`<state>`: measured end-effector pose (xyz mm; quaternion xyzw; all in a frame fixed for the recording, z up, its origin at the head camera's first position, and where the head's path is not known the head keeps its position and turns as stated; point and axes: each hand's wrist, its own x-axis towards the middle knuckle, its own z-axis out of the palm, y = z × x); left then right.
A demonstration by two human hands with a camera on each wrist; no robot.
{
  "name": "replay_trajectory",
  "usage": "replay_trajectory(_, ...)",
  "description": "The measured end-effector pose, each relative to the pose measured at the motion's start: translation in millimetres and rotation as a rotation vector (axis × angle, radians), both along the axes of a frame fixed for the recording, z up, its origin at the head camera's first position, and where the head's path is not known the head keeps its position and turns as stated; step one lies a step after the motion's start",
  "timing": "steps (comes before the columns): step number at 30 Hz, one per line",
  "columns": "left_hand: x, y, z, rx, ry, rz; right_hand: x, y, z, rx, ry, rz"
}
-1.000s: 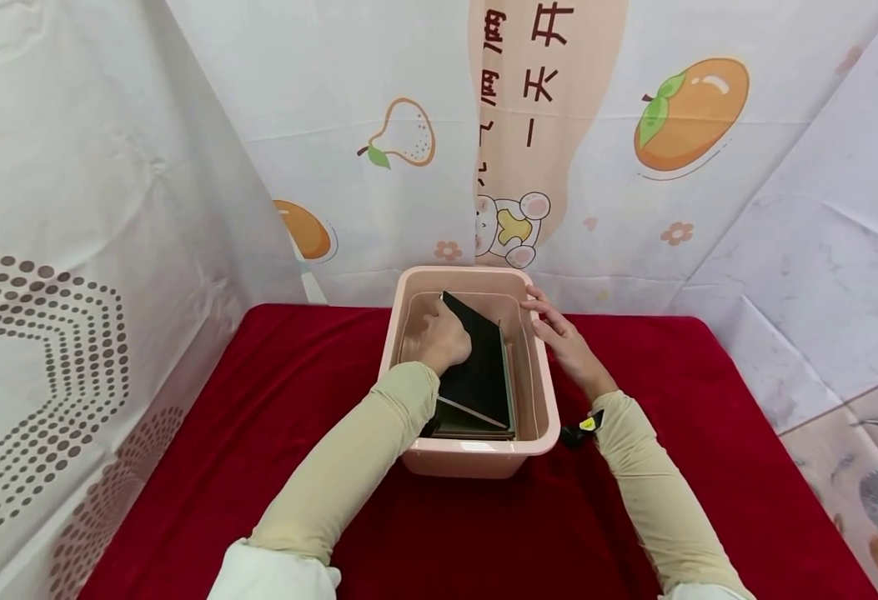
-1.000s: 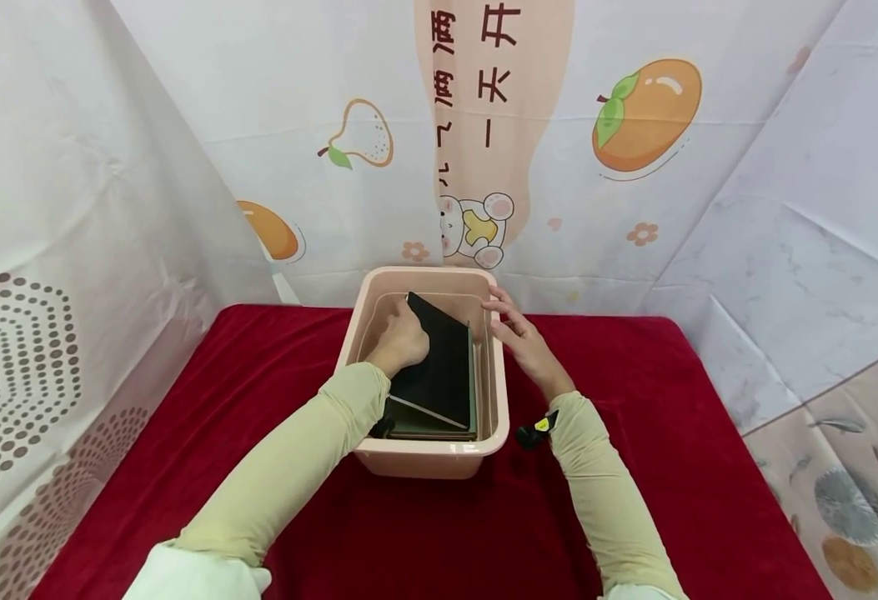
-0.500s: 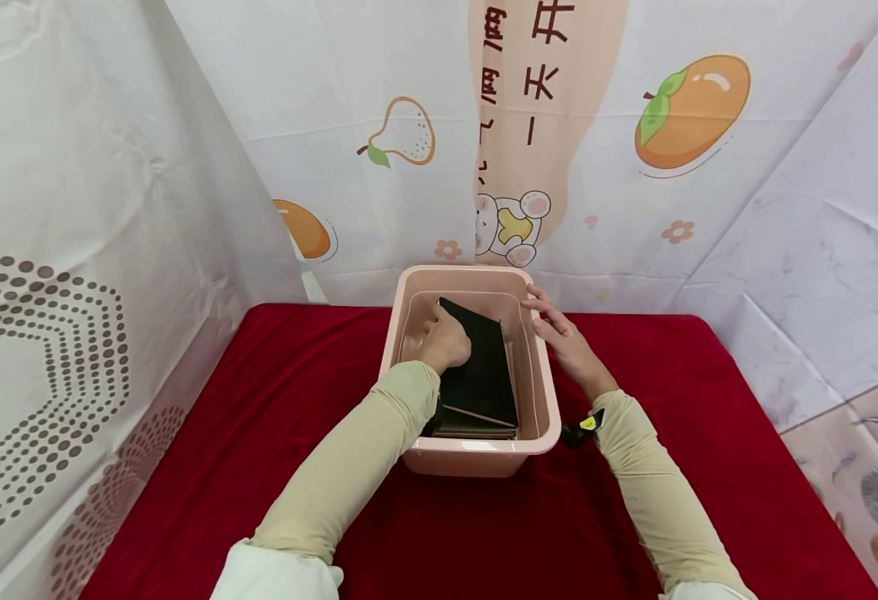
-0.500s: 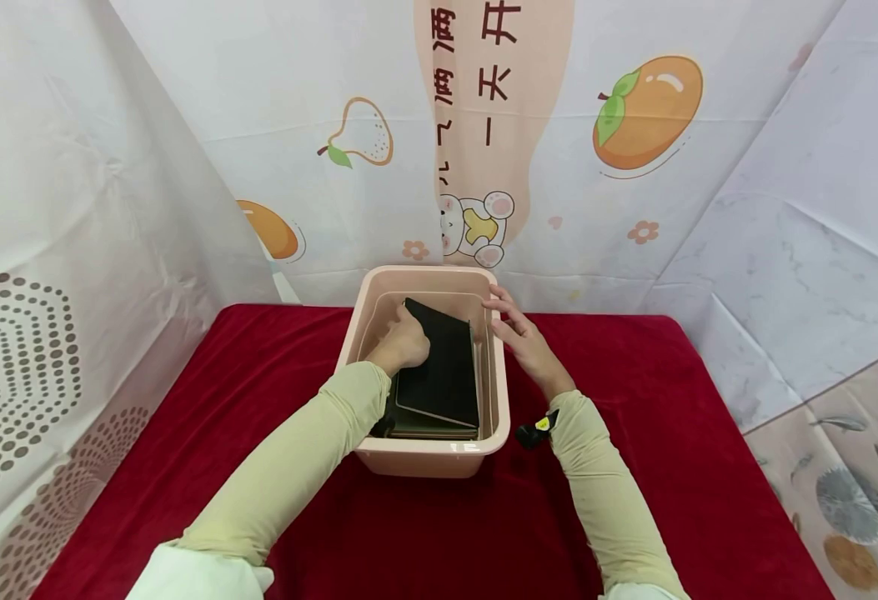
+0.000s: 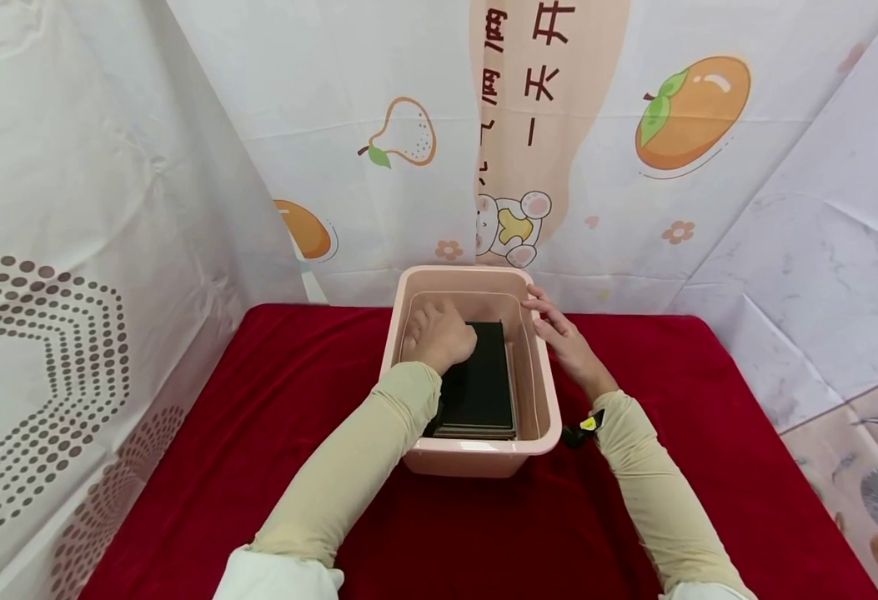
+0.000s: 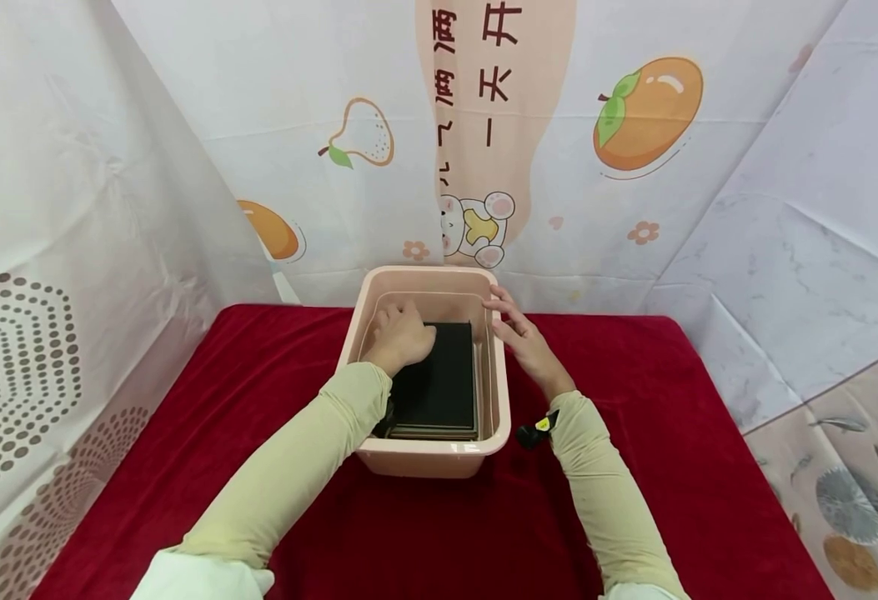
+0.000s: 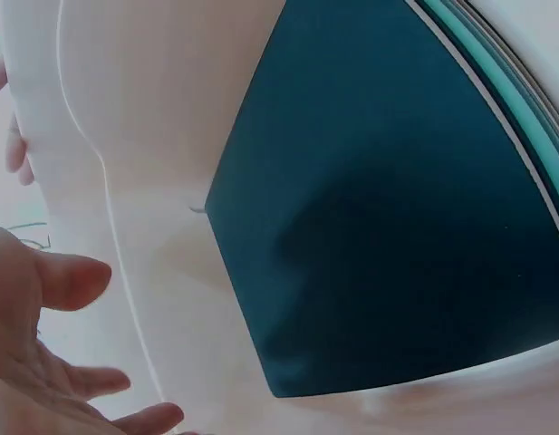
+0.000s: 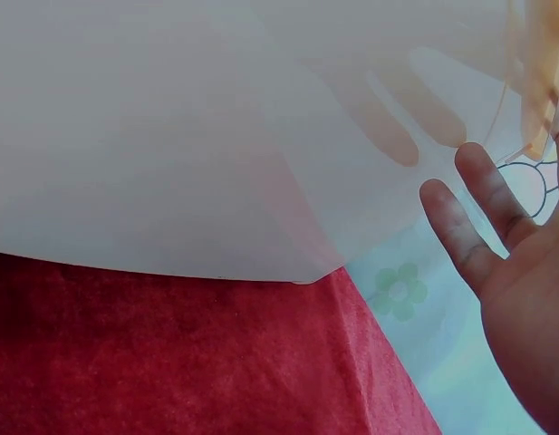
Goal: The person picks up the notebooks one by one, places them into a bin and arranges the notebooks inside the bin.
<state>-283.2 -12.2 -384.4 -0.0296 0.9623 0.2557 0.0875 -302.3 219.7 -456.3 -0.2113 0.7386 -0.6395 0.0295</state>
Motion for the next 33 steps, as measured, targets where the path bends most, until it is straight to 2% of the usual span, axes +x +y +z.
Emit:
replay_trajectory(8, 4.2, 3.9, 5.5, 0.006, 0.004, -0.066, -1.3, -0.6, 1.9, 0.002, 0.002, 0.006)
replay_trajectory(14, 9.4, 9.5, 18.3, -0.011, 0.154, -0.155, -1.6, 1.7, 3.2, 0.069, 0.036, -0.030)
replay_trajectory(17, 12.0, 8.5, 26.0, -0.028, 0.196, -0.184, -2.7, 0.9, 4.1, 0.079, 0.051, -0.047)
replay_trajectory(22, 10.7, -0.5, 42.1, -0.012, 0.253, -0.193, -4.0, -1.2, 8.7, 0.109, 0.055, -0.069)
replay_trajectory(29, 9.3, -19.7, 67.7, 0.058, 0.366, -0.207, -1.1, 3.3, 18.1, 0.266, 0.065, -0.081)
replay_trajectory(33, 9.0, -32.7, 78.9, 0.097, 0.430, -0.208, 2.4, 4.0, 24.9, 0.316, 0.081, -0.079)
